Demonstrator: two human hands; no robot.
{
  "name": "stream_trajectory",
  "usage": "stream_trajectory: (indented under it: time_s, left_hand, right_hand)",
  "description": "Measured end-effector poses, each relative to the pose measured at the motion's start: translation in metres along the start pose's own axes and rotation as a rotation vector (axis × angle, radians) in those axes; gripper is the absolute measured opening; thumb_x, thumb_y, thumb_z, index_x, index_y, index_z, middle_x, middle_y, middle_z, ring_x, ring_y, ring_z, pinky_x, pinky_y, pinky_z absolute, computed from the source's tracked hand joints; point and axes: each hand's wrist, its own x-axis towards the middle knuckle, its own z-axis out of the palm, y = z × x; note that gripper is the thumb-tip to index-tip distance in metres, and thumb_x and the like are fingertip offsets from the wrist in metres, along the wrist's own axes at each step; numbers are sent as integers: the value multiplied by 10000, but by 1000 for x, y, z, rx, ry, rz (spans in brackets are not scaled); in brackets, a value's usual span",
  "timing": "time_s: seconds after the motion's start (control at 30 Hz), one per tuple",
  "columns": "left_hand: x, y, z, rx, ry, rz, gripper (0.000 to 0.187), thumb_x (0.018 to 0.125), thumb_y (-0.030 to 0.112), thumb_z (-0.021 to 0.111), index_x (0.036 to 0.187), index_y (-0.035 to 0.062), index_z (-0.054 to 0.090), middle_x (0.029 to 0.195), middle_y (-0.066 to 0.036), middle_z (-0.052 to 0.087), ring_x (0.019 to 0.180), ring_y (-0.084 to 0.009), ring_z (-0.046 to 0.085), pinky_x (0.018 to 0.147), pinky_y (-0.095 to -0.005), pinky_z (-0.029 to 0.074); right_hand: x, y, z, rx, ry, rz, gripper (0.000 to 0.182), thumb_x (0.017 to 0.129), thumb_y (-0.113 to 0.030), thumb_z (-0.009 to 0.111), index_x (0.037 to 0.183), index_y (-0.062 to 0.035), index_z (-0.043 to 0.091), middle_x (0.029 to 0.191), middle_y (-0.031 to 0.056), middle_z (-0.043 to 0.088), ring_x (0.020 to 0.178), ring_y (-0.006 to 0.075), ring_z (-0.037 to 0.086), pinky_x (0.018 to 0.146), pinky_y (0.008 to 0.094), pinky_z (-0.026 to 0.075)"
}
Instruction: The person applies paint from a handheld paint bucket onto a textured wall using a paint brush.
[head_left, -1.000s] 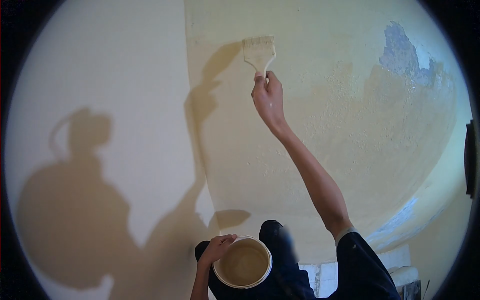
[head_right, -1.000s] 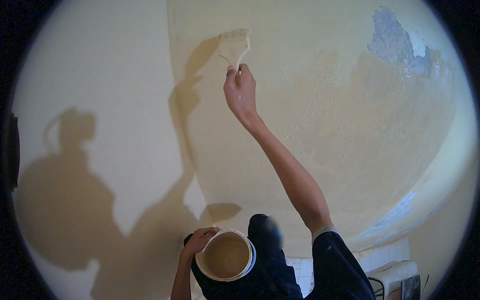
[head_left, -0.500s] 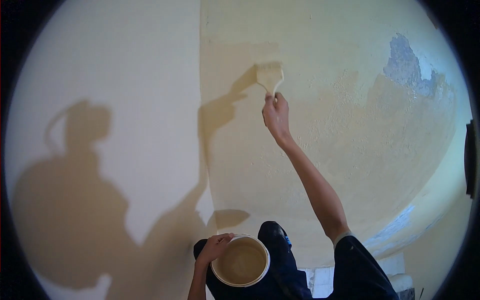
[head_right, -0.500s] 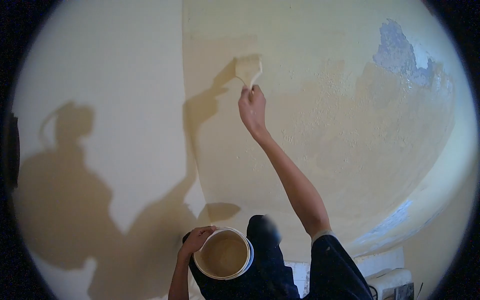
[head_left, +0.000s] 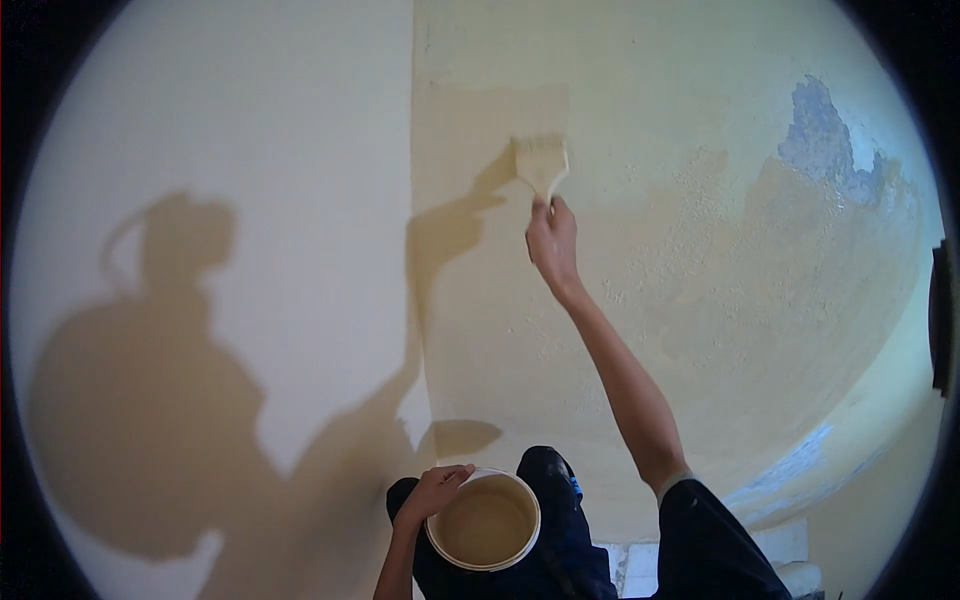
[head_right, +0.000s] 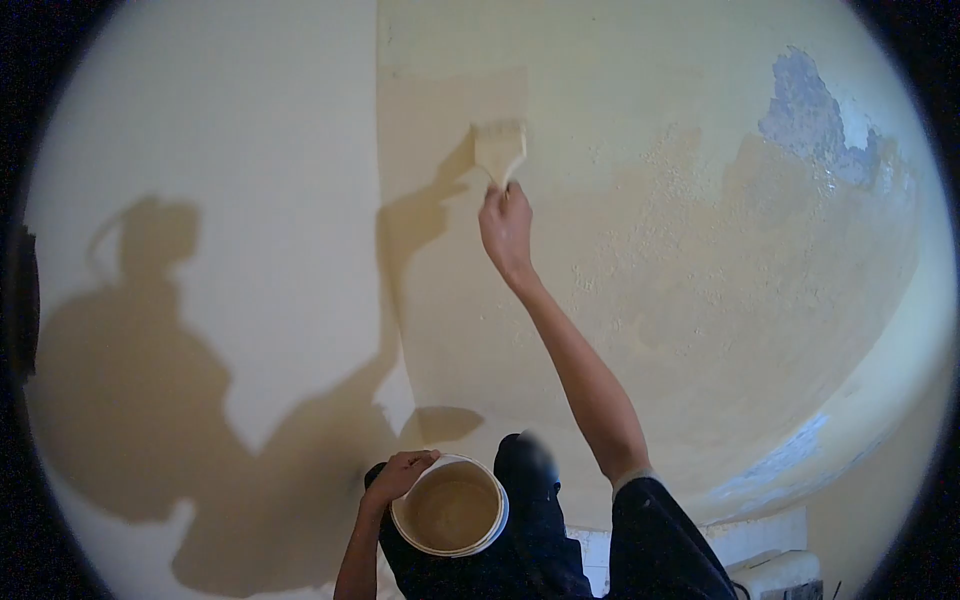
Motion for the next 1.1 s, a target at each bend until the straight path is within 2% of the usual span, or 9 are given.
stream_trajectory:
  time_s: [0.07,0.13,0.33,0.43,0.5,0.73,0.83,1.0,1.1]
  left_hand:
    - [-5,15,-4,18,-3,-64,387,936,354,570,1082,9,671,886,-104,697,835,-116,601,776,-291,476]
    - [-11,30,-11,51,-84,-171,373,965,295,518,1161,-2,627,1082,-122,685,1014,-169,617,916,-304,453]
    - [-7,-1,-7,-58,50,-22,396,932,365,566,1071,12,677,966,-130,704,874,-148,629,801,-300,479]
    - [-5,11,-9,-19,1,-84,391,946,327,561,1126,-11,641,1005,-112,699,914,-136,608,854,-302,466]
    - [-3,11,-8,-2,-5,-76,398,947,339,559,1111,-12,647,971,-109,701,892,-134,605,838,-304,467]
    - [-12,24,-17,26,15,-131,412,952,362,546,1081,-13,658,902,-92,700,847,-124,590,802,-313,467]
    - [-10,8,-15,-3,53,-77,447,935,407,551,1099,6,660,935,-148,696,893,-161,631,826,-304,479]
    - [-8,13,-11,-11,20,-106,440,936,389,552,1114,-1,651,979,-162,697,913,-175,639,834,-305,479]
    - [-6,6,-7,-41,34,-10,437,922,394,578,1126,15,654,1003,-173,696,922,-168,634,842,-289,469]
  right_hand:
    - [-17,4,-6,2,-32,51,282,934,-174,476,833,85,523,636,222,541,582,307,517,578,423,406]
    - [-21,-6,-10,-60,-40,86,281,936,-170,473,847,91,526,633,215,535,579,280,507,574,418,404]
    - [46,-43,0,-13,-11,-99,274,934,-162,470,841,91,515,642,226,543,567,299,503,572,416,402]
    - [54,-40,6,-93,-13,-52,274,937,-162,460,849,90,517,657,232,550,576,320,506,574,413,402]
    - [33,-19,3,-105,13,-152,274,940,-164,454,851,88,518,655,217,544,583,281,504,570,401,400]
    - [-57,7,-29,-106,-113,173,286,970,-181,432,876,74,519,594,88,462,558,146,428,518,353,365]
    - [-20,-23,-27,-9,-83,2,291,974,-186,429,843,61,507,582,72,452,543,128,425,502,341,357]
    - [50,-50,-7,1,-53,-96,311,947,-193,475,796,78,497,589,138,498,540,190,463,518,375,378]
    - [51,-25,1,-123,-26,-132,323,931,-219,494,858,92,541,718,255,586,657,321,598,603,410,438]
